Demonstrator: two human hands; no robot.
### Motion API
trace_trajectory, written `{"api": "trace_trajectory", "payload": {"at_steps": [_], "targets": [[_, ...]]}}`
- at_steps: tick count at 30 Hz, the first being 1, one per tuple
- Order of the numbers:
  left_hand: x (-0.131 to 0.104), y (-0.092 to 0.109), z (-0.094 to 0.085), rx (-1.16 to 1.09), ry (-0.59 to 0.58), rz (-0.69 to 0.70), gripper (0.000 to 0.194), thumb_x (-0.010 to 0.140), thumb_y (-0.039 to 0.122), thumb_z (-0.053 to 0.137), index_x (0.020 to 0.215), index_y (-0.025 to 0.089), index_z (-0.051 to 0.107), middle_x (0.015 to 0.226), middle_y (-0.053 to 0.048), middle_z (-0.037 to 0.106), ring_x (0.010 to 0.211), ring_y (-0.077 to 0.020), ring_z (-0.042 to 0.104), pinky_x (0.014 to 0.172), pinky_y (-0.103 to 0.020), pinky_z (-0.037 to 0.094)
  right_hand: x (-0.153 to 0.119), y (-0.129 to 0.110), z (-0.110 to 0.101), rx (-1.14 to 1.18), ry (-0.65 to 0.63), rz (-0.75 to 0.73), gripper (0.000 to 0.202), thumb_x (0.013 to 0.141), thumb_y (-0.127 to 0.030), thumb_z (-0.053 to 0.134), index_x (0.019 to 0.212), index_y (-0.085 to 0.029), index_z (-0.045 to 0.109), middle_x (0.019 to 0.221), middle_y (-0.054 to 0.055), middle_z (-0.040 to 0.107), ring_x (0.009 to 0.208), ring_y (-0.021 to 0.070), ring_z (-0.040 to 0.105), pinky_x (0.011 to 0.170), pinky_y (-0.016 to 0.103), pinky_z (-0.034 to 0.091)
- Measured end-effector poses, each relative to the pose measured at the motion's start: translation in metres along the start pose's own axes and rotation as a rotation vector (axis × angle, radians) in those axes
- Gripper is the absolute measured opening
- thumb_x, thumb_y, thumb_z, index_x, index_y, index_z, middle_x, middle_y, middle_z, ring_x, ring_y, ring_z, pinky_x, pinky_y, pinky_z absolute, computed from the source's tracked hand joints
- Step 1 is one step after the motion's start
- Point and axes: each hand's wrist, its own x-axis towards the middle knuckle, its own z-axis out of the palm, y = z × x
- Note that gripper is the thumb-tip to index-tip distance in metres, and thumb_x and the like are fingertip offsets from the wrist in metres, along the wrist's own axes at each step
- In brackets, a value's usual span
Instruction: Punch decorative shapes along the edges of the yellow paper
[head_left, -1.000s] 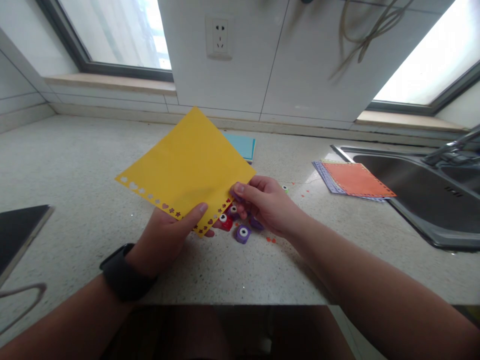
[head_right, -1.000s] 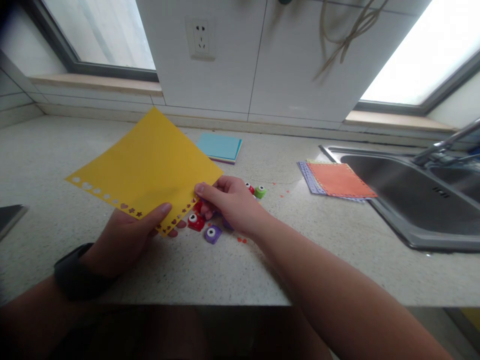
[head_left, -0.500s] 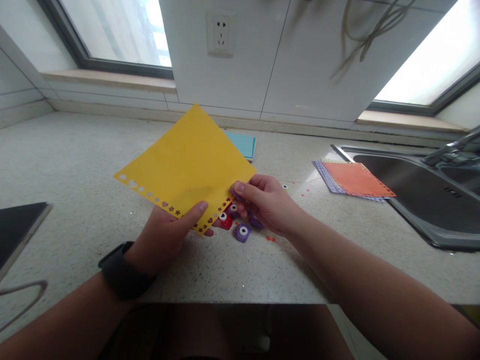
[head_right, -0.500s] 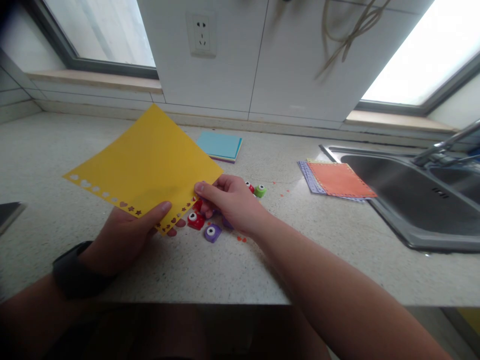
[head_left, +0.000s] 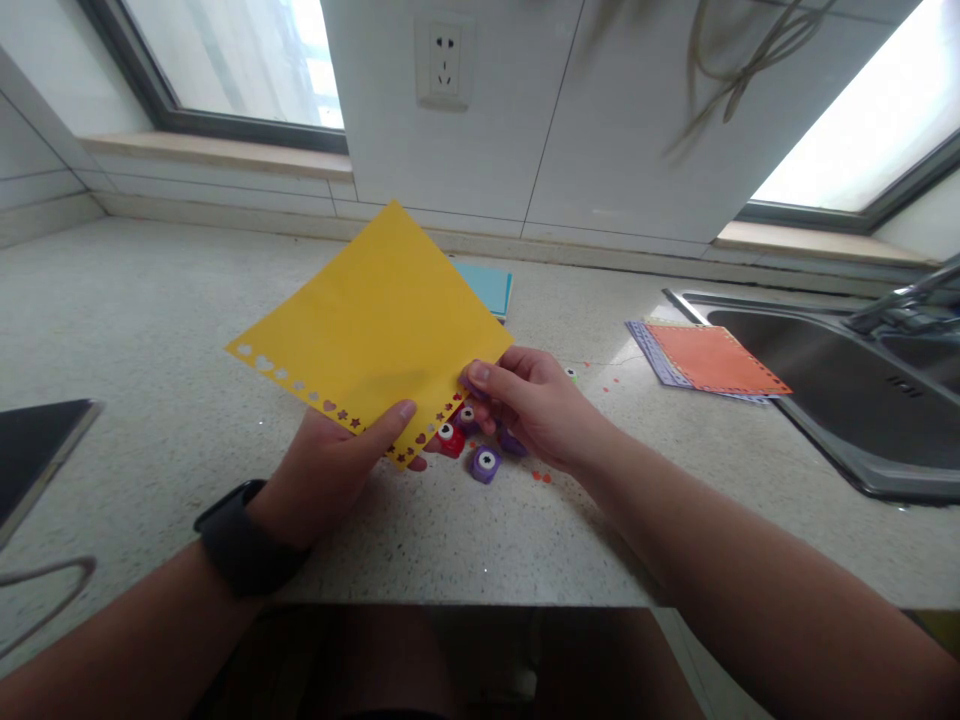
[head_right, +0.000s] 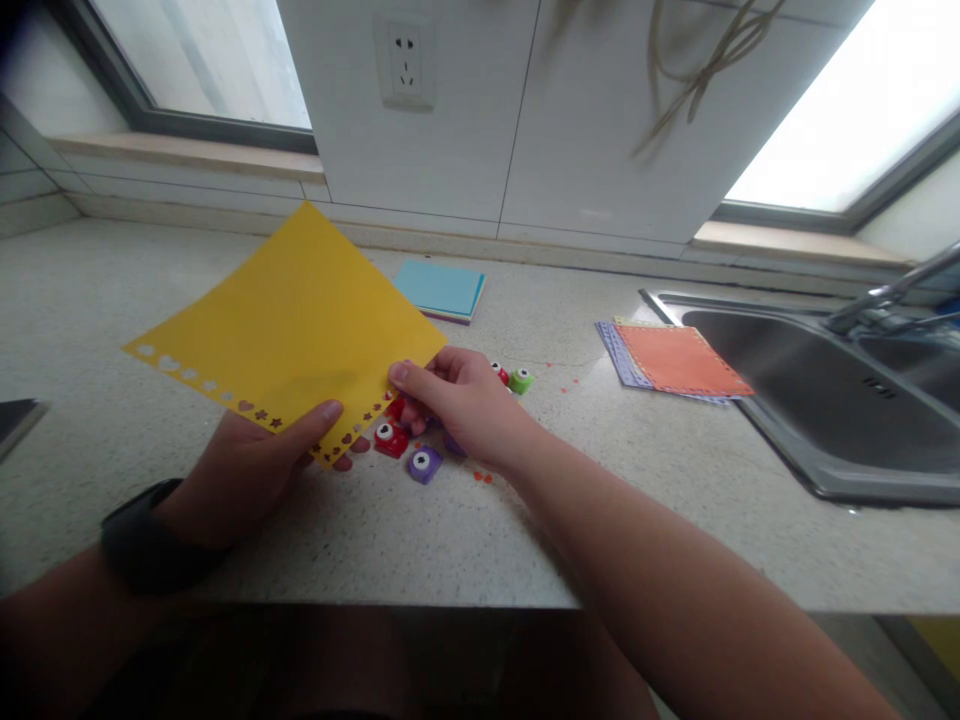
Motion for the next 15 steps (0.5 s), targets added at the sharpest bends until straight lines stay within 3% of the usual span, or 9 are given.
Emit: {"api": "trace_trajectory", "payload": {"at_steps": [11, 15], "targets": [[0.0005, -0.0043, -0.0010, -0.045, -0.022, 0.005, 0.020, 0.079, 0.025, 0.074, 0.099, 0.020, 0.071, 0.096, -0.010, 0.077, 0.075, -0.0267, 0.076, 0.047, -0.031, 0.061, -0.0001, -0.0011, 0.0019, -0.028, 0.011, -0.005, 0.029, 0.083, -0.042, 0.075, 0.081, -0.017, 0.060, 0.063, -0.002, 0.061, 0.051, 0.0094, 0.053, 0.048, 0.023, 0.042], [0.0005, -0.0061, -0.0023, -0.042, -0.026, 0.002, 0.024, 0.079, 0.027, 0.076, 0.101, 0.020, 0.071, 0.093, -0.010, 0.078, 0.090, -0.0316, 0.076, 0.049, -0.031, 0.062, -0.0002, -0.0008, 0.0017, -0.027, -0.005, -0.024, 0.026, 0.086, -0.039, 0.073, 0.082, -0.017, 0.061, 0.062, -0.002, 0.061, 0.050, 0.0092, 0.053, 0.048, 0.023, 0.041]]}}
